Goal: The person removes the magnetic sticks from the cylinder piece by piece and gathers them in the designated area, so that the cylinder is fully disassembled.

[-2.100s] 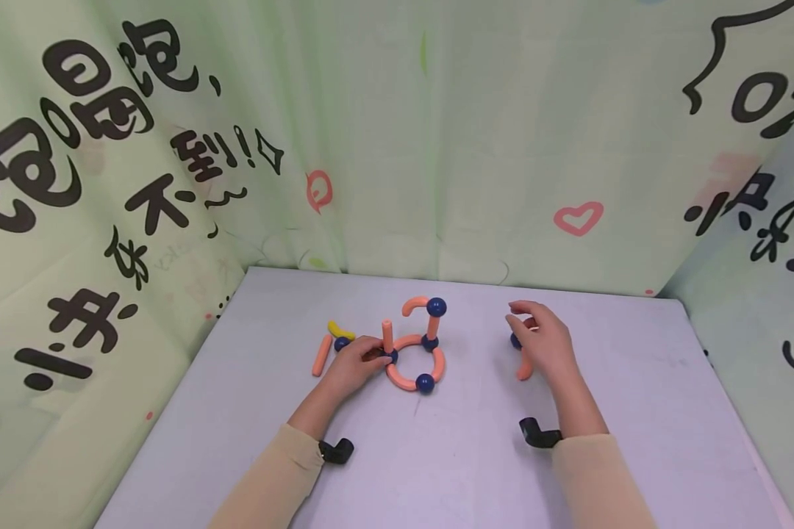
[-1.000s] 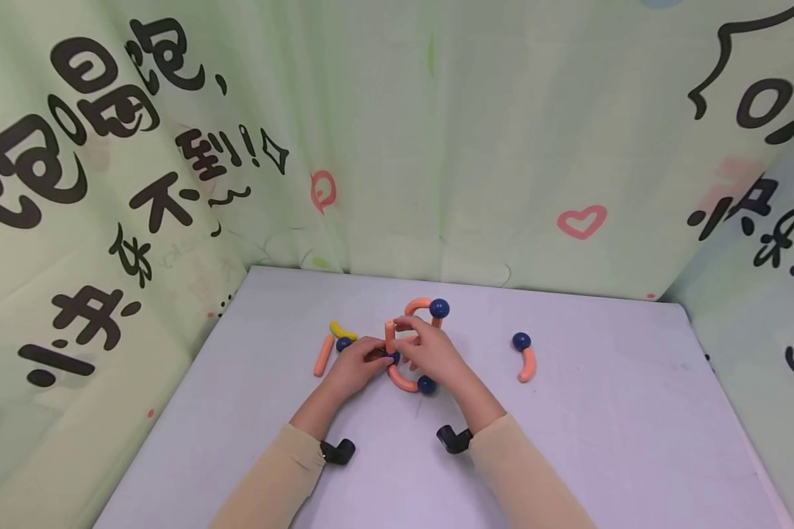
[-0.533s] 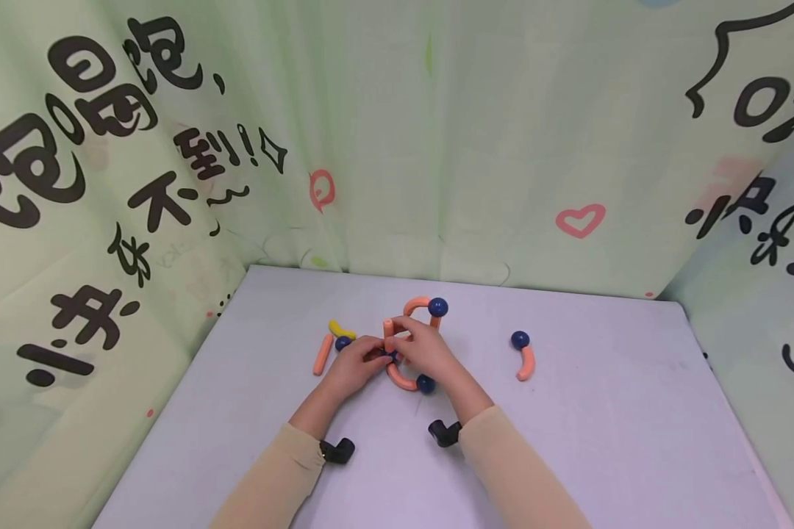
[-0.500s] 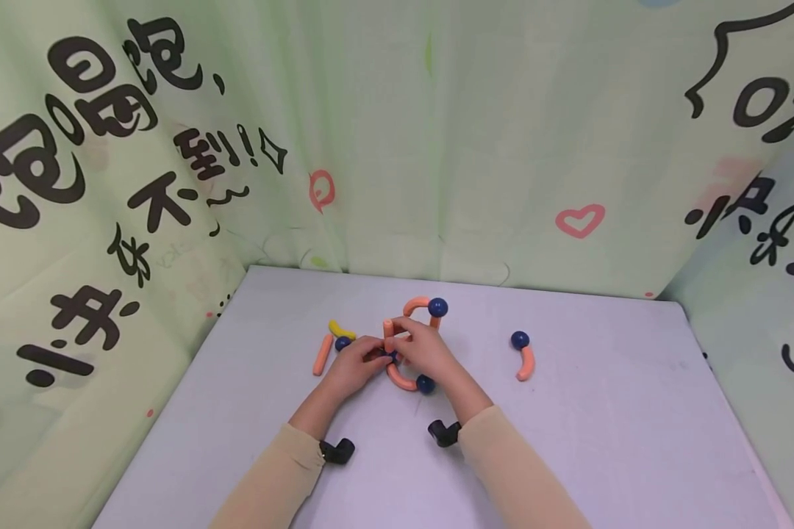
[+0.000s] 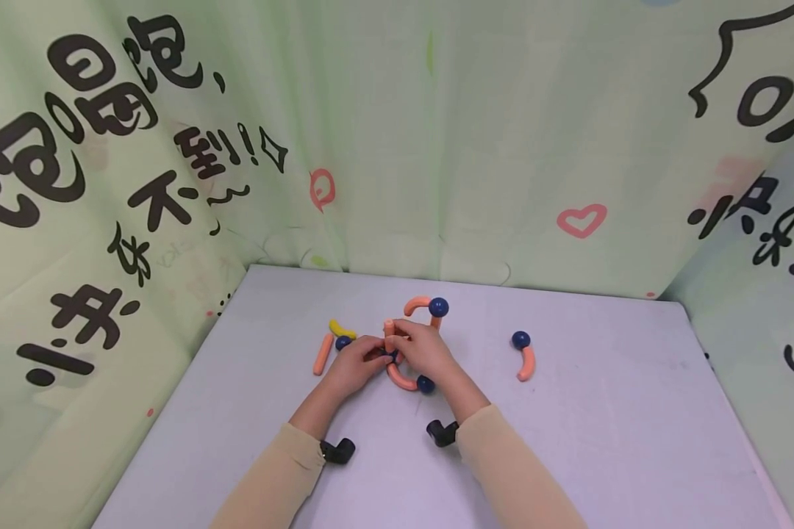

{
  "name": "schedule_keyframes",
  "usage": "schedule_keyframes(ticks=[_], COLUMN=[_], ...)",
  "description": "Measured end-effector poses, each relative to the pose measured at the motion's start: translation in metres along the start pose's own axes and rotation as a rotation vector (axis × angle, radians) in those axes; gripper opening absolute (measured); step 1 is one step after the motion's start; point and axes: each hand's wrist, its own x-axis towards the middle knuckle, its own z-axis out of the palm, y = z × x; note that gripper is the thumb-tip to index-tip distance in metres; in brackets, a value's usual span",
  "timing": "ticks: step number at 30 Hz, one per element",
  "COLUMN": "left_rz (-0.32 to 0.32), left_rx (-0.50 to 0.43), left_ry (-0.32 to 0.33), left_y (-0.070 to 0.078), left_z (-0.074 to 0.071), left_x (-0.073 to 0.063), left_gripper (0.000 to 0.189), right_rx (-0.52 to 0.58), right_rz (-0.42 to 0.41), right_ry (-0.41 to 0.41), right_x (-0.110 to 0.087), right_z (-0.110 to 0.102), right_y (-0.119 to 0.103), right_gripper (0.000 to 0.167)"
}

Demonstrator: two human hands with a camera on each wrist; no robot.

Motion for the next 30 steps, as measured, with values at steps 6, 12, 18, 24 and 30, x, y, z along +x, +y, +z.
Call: schedule_keyframes(ticks=[6,12,18,24,30], left_rz=[-0.006,-0.016,-0.013,-0.038,-0.045], left_rx=[-0.002,0.005,0.019,0.01,0.001], left_ry=[-0.002,-0.004,0.002,0.004,0.011], left_y=[0.0,-0.001,-0.001,0.0,0.002], left_z=[0.0,0.001,0.002,0.004,0.003], left_x=[0.001,0.0,0.0,0.0,-0.001], left_gripper=[0.032,0.032,0.033,0.036,0.034], right_rx=[0.016,0.028,0.008,0.009,0.004], right_rz=[-0.021,-0.031,-0.059,-0.049,-0.047], right_ry=[0.009,0.004,0.013,0.032,0.088], right_x=[0.0,-0.005,-0.015,-0.031,-0.048], right_z=[-0.003,-0.006,-0.014,-0.031,-0.054], right_y=[0.0,-0.002,-0.003,-0.001,0.011], right_gripper=[0.02,0.019,0.017,0.016,0.024])
